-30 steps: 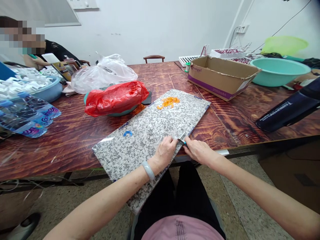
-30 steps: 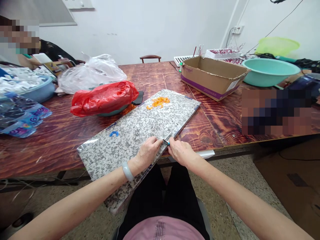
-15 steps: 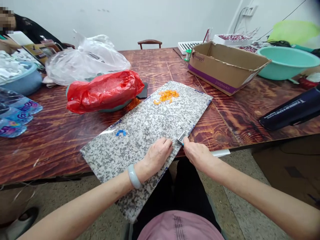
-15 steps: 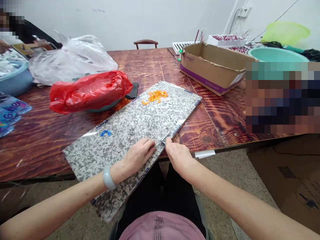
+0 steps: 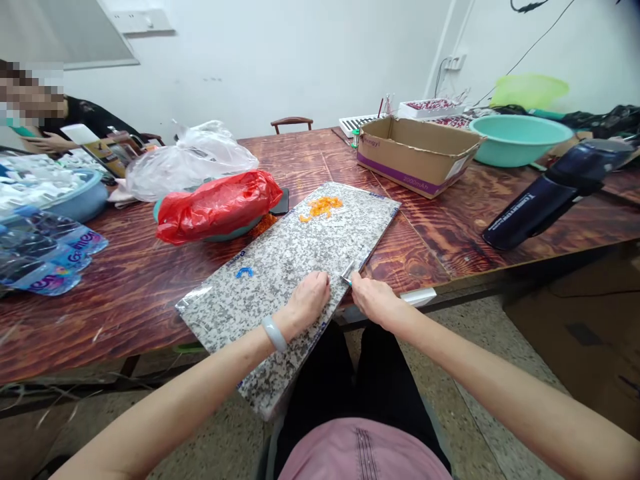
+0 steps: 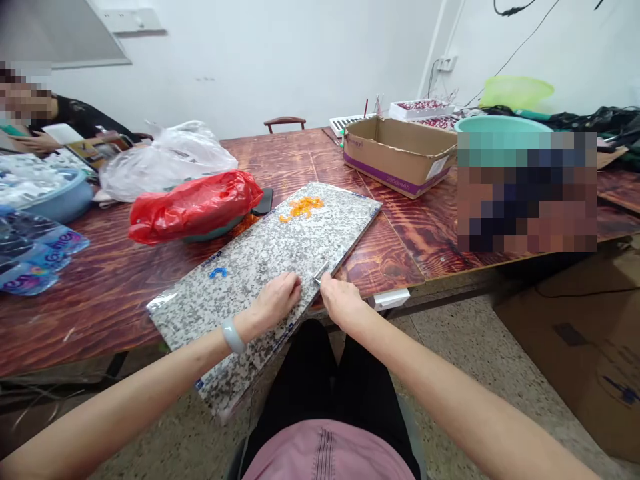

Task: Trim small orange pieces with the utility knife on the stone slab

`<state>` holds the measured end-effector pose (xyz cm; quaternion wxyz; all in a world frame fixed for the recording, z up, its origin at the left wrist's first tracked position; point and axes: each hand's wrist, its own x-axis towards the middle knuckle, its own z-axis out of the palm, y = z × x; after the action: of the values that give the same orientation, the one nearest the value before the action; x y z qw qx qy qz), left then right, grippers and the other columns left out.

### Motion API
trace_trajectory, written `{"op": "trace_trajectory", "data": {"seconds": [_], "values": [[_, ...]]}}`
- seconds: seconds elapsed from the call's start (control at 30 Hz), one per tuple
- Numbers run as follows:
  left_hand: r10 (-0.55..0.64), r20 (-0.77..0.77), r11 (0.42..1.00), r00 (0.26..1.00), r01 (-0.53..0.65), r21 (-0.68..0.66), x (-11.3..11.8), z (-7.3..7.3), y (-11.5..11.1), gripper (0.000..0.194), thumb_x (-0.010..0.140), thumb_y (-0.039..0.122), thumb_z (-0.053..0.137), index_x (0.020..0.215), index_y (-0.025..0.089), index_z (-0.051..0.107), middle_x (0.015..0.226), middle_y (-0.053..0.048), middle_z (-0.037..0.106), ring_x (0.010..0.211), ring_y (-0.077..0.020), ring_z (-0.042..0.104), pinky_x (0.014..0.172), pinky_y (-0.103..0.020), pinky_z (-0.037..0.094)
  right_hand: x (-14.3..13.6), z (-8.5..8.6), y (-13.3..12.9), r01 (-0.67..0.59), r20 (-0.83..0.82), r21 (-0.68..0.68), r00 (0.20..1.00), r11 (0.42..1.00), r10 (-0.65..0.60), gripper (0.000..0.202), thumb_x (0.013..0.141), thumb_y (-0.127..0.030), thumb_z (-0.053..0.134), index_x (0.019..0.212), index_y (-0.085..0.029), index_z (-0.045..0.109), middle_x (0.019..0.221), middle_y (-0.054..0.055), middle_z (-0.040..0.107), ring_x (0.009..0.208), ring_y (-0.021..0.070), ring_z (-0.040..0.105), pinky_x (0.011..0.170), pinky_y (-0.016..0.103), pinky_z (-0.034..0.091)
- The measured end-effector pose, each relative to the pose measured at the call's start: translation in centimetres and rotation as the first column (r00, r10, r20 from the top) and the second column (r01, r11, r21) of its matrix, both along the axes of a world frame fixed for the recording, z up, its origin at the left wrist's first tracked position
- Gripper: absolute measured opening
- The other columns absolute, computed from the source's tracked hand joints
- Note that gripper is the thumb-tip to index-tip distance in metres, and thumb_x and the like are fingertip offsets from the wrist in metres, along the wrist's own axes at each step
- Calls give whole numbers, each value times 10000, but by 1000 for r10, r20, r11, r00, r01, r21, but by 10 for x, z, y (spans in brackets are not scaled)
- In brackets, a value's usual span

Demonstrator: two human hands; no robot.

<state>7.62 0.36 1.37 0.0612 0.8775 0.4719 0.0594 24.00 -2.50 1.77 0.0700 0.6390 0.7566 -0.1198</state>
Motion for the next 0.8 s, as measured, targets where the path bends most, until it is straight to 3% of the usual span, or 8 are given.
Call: {"op": "trace_trajectory", "data": {"seconds": [0.2, 0.33, 0.53, 0.8], "values": [[-4, 162, 1000, 987, 4, 1, -19, -4, 5, 108, 813, 176, 392, 769, 167, 490, 761, -36, 538, 718, -153, 504, 674, -276, 405, 10, 0, -12, 6, -56, 10, 998, 1000, -6, 172, 860, -213, 369, 993, -123, 428, 854, 128, 620, 795, 250, 614, 628, 287, 408], [-16, 243, 1000, 970, 21, -17, -12, -7, -1, 108, 814, 182, 401, 759, 168, 493, 747, -29, 540, 703, -144, 499, 654, -264, 393, 27, -9, -12, -41, -138, 34, 989, 999, 46, 215, 856, -321, 377, 977, -153, 435, 848, 114, 605, 772, 233, 595, 602, 261, 349], [10, 277, 999, 961, 3, -47, 0, -8, -4, 108, 809, 183, 410, 745, 167, 495, 729, -24, 531, 689, -140, 488, 644, -264, 383, 54, -20, -4, 45, -280, 75, 960, 996, -22, 204, 852, -360, 361, 891, -181, 451, 695, 44, 559, 628, 153, 519, 560, 218, 273], [8, 279, 1000, 960, 0, -29, 3, -10, -8, 127, 823, 188, 387, 750, 170, 489, 741, -24, 523, 694, -140, 487, 641, -262, 380, 59, -16, 3, 98, -359, 68, 931, 993, -67, 224, 840, -383, 374, 836, -181, 470, 627, 11, 504, 507, 106, 418, 508, 200, 244]]}}
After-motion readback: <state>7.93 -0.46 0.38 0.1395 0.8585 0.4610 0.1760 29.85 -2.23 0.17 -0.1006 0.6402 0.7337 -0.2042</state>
